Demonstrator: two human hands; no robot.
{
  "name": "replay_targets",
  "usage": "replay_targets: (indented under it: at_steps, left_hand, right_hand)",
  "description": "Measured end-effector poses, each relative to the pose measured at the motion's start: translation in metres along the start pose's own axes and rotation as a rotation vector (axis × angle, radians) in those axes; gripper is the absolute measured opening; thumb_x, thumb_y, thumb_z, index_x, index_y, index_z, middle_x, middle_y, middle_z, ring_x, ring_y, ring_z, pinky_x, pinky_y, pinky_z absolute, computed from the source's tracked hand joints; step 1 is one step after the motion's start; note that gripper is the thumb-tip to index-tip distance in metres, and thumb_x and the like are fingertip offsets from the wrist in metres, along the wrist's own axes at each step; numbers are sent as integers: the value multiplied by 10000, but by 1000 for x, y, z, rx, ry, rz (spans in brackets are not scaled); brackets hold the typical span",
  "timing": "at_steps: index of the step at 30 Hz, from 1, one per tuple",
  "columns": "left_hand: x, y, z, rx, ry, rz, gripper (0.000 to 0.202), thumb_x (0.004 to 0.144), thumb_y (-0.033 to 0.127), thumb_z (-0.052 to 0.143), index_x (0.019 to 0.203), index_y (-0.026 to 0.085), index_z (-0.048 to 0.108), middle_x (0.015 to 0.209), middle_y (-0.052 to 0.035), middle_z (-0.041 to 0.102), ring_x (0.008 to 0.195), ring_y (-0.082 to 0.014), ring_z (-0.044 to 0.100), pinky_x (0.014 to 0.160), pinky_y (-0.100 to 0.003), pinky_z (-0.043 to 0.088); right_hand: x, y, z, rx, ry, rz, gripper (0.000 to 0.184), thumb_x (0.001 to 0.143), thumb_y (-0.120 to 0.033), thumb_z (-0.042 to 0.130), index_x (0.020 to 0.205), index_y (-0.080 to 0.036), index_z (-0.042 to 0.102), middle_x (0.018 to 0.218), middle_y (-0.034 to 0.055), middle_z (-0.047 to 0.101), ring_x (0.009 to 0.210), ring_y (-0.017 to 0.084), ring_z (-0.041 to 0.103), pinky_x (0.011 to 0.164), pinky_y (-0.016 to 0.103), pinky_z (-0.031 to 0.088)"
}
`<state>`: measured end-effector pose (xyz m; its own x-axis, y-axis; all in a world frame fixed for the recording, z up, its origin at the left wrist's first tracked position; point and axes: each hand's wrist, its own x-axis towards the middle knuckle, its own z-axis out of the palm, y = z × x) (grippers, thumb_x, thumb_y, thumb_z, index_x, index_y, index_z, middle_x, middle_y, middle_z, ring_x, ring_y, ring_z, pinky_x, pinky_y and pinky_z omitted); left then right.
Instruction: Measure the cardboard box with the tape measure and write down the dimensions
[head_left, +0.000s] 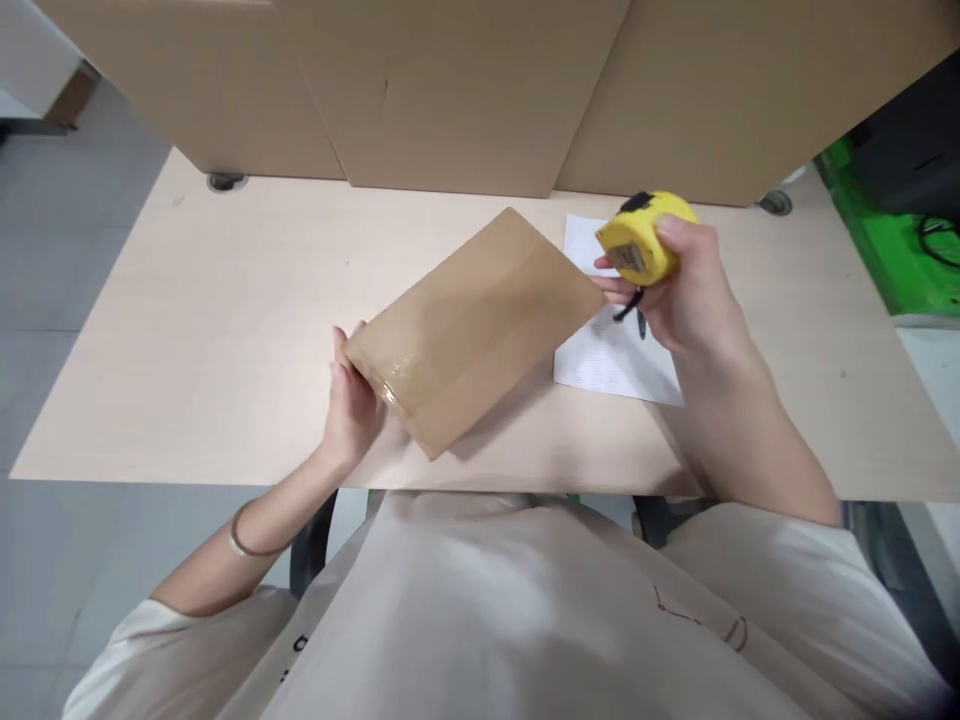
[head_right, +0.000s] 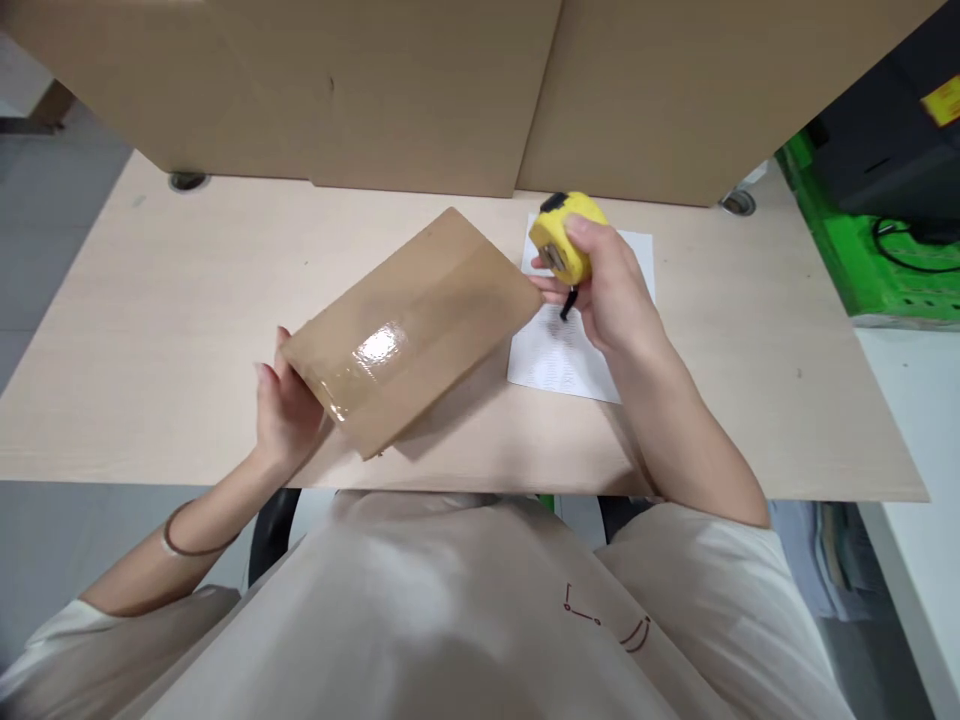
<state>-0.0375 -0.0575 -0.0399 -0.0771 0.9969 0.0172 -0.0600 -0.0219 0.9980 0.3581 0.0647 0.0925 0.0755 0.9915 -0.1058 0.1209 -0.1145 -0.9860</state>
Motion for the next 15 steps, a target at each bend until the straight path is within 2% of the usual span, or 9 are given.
replay_targets:
  at_steps: [1,3,6,8,11,13,15]
  left_hand:
    - [11,5,4,-65,45,-36,936,1058,1067,642,1877,640,489,2102,74,416,2007,-369,323,1596,-616,447]
    - [36,14,10,-153,103,-124,1049,934,1007,866,1833,579,535,2058,9,486,1960,-438,416,1538,-641,526]
    - [73,21,15,-183,58,-209,1189,698,687,1134,1750,489,618,1949,-45,608,1883,-511,511,1486,-641,578]
    - [95,19,16,-152,-14,-218,1228,626,498,1132,1747,476,631,1983,-44,571,1905,-521,467,1499,-636,560]
    - [120,12,17,-71,-146,-225,1283,640,393,1042,1831,468,572,2089,-46,431,1960,-522,361,1547,-659,488]
    - [130,7,18,-24,-222,-236,1309,666,385,997,1883,451,518,2128,-57,359,1981,-527,309,1575,-679,431]
    - [134,4,17,-3,-264,-229,1314,687,390,976,1906,435,488,2145,-64,318,1996,-537,263,1591,-700,387]
  right_hand:
    - [-15,-4,-1,-16,3,1,481,912,-760,807,1123,-336,720,1122,120,823,1202,390,863,930,511,742]
    - [-45,-10,-4,-25,11,26,430,870,-721,833,1083,-354,759,1100,114,833,1176,388,860,905,510,736]
    - [-81,-10,-7,57,87,54,354,793,-643,870,1043,-397,821,1031,82,853,1072,385,864,872,526,729]
    - [-97,-2,-10,93,126,65,287,808,-600,860,1026,-414,849,979,72,854,975,379,854,875,554,728]
    - [-113,21,-17,104,123,133,226,851,-599,819,994,-427,852,916,69,846,877,388,847,881,609,738]
    - [-119,38,-24,88,114,176,273,854,-613,816,1044,-421,849,982,85,882,948,428,893,922,658,760]
    - [-120,46,-32,-46,52,128,313,919,-635,787,1128,-403,816,1135,110,922,1069,452,927,997,690,768]
